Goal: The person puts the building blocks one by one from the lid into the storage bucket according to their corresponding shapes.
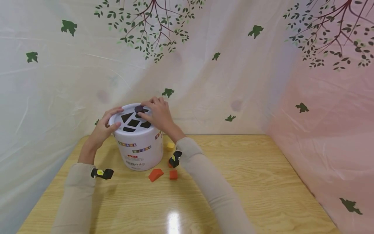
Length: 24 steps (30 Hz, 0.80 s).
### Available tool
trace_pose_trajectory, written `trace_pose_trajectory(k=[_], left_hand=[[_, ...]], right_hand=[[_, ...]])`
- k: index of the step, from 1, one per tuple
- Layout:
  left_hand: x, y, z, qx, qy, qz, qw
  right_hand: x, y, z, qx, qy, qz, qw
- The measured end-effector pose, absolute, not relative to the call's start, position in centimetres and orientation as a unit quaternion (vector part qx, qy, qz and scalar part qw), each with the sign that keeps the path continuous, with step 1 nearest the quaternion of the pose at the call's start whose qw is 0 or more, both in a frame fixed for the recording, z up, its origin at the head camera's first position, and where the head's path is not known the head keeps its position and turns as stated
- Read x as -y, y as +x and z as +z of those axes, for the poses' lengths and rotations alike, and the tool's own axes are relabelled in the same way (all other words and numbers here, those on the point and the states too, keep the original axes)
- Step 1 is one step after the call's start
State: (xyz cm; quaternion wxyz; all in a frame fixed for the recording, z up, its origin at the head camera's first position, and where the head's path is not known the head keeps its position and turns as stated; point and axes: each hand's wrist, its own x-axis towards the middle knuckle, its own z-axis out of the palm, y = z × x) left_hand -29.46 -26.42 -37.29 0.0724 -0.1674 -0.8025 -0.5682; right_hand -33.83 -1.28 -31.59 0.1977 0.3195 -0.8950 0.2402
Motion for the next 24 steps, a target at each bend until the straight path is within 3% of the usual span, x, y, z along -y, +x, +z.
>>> trace_pose_trajectory(k=[24], left_hand=[[26.46, -29.46, -37.30, 0.795, -0.170, -0.578, 0.071]], right_hand=[[1.56, -34.17, -31.69, 0.917, 0.301, 0.214, 0.153]])
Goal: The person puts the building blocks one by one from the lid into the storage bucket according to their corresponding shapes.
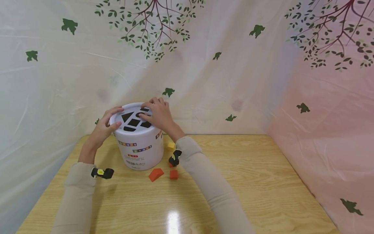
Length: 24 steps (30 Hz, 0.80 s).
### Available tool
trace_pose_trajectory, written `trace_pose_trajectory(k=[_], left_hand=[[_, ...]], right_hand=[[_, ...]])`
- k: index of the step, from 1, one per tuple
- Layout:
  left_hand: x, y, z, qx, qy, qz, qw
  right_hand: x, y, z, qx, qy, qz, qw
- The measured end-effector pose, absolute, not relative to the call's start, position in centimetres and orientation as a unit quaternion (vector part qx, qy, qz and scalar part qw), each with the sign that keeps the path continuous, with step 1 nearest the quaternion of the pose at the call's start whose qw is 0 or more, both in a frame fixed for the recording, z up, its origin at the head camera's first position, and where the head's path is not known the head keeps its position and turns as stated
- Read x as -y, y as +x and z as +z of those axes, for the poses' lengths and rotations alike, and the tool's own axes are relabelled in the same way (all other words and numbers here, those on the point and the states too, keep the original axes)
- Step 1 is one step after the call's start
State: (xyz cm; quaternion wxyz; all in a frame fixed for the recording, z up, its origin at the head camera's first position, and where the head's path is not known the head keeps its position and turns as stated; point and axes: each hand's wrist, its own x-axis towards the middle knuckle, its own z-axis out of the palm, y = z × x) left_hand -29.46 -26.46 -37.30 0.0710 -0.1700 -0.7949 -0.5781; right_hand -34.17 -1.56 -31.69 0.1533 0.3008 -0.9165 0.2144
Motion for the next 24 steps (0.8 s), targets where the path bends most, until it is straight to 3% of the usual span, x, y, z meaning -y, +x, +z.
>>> trace_pose_trajectory(k=[24], left_hand=[[26.4, -29.4, -37.3, 0.794, -0.172, -0.578, 0.076]], right_hand=[[-0.1, -33.7, -31.8, 0.901, 0.308, 0.233, 0.197]])
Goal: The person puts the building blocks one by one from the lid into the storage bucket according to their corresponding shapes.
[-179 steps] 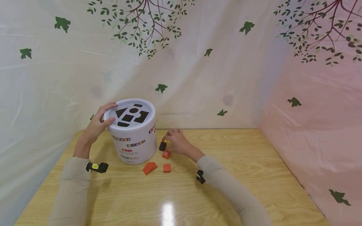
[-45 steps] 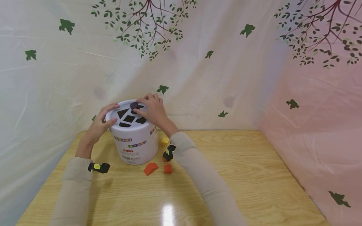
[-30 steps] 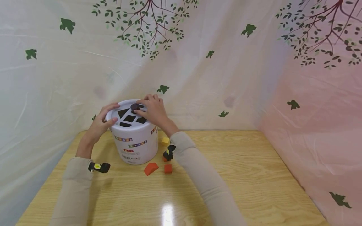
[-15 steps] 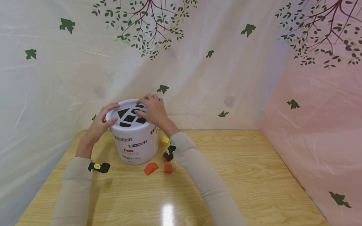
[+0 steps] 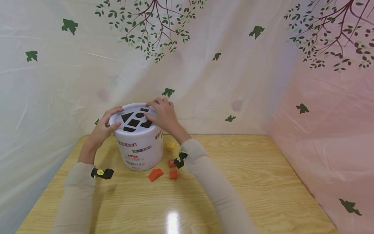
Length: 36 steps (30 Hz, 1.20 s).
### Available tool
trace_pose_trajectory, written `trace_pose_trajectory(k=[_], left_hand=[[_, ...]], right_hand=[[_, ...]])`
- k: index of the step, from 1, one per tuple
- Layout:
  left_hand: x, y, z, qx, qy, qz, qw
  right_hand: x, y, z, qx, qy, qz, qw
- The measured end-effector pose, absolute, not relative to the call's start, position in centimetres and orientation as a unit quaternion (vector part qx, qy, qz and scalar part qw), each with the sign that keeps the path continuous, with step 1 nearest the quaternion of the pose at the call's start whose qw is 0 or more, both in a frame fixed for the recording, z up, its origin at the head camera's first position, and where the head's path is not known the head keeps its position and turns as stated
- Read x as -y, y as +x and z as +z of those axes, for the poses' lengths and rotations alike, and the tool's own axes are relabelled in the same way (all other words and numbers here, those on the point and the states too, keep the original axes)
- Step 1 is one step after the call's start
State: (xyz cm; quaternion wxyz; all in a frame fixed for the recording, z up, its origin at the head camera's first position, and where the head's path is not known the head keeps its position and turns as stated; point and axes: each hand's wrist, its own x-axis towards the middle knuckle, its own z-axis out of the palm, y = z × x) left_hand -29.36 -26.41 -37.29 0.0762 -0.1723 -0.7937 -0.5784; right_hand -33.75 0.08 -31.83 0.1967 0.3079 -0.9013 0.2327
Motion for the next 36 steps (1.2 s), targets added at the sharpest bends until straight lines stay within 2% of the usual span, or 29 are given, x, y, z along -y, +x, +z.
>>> trace_pose_trajectory(k=[17, 28, 36], left_hand=[[26.4, -29.5, -37.4, 0.793, -0.175, -0.578, 0.079], [26.4, -29.3, -37.3, 0.796, -0.169, -0.576, 0.076], [26.4, -29.5, -37.4, 0.798, -0.172, -0.573, 0.079]], right_hand=[[-6.1, -33.5, -34.4, 0.876, 0.309, 0.299, 0.217], [-8.9, -33.7, -40.0, 0.900, 0.291, 0.294, 0.140], [-9.5, -34.0, -43.6, 0.910, 0.271, 0.312, 0.043]])
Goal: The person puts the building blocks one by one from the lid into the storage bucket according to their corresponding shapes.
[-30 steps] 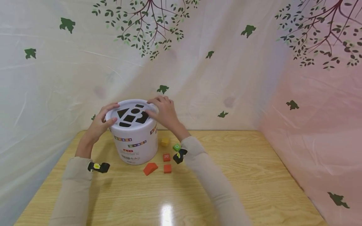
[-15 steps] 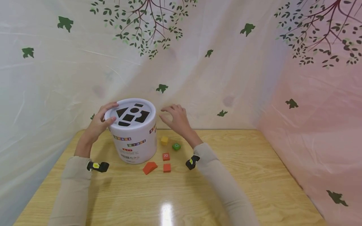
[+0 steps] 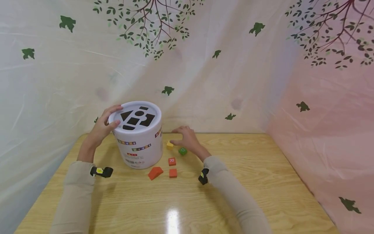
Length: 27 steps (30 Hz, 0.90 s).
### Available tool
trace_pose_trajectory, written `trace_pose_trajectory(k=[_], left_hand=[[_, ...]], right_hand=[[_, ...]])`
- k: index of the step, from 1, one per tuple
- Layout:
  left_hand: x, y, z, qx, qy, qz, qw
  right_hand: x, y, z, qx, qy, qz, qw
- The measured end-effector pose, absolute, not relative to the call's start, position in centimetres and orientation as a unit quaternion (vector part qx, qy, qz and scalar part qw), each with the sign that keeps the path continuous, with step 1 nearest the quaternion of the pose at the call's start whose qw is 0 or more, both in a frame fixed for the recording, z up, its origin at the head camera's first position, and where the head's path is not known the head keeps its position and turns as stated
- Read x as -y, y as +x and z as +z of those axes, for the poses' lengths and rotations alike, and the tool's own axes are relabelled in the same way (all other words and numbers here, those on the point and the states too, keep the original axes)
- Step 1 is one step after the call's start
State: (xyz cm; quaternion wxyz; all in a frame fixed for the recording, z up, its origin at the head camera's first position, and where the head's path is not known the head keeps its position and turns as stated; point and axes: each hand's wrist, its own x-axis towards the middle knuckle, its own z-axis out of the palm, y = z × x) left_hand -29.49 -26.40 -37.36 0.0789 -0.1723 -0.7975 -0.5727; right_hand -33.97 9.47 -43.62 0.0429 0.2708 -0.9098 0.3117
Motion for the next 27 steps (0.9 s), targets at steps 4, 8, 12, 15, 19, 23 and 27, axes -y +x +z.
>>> trace_pose_trajectory(k=[4, 8, 12, 15, 19, 23, 27], left_hand=[[26.4, -29.6, -37.3, 0.798, -0.171, -0.573, 0.076], [26.4, -29.6, -37.2, 0.800, -0.168, -0.571, 0.076], [26.5, -29.7, -37.3, 0.797, -0.173, -0.573, 0.079], [26.4, -29.7, -37.3, 0.797, -0.173, -0.573, 0.080], [26.4, -29.6, -37.2, 0.798, -0.170, -0.572, 0.077], [26.4, -29.6, -37.2, 0.800, -0.166, -0.572, 0.073], [26.4, -29.6, -37.2, 0.801, -0.163, -0.571, 0.071]], right_hand=[[-9.6, -34.3, -44.9, 0.912, 0.266, 0.312, 0.021], [-9.7, -34.4, -45.8, 0.916, 0.274, 0.291, 0.023], [-9.6, -34.3, -46.3, 0.924, 0.284, 0.255, 0.032], [-9.5, -34.3, -46.6, 0.927, 0.285, 0.241, 0.036], [-9.3, -34.3, -46.9, 0.929, 0.286, 0.232, 0.045], [-9.1, -34.4, -47.2, 0.928, 0.292, 0.225, 0.050], [-8.9, -34.5, -47.5, 0.930, 0.294, 0.213, 0.052]])
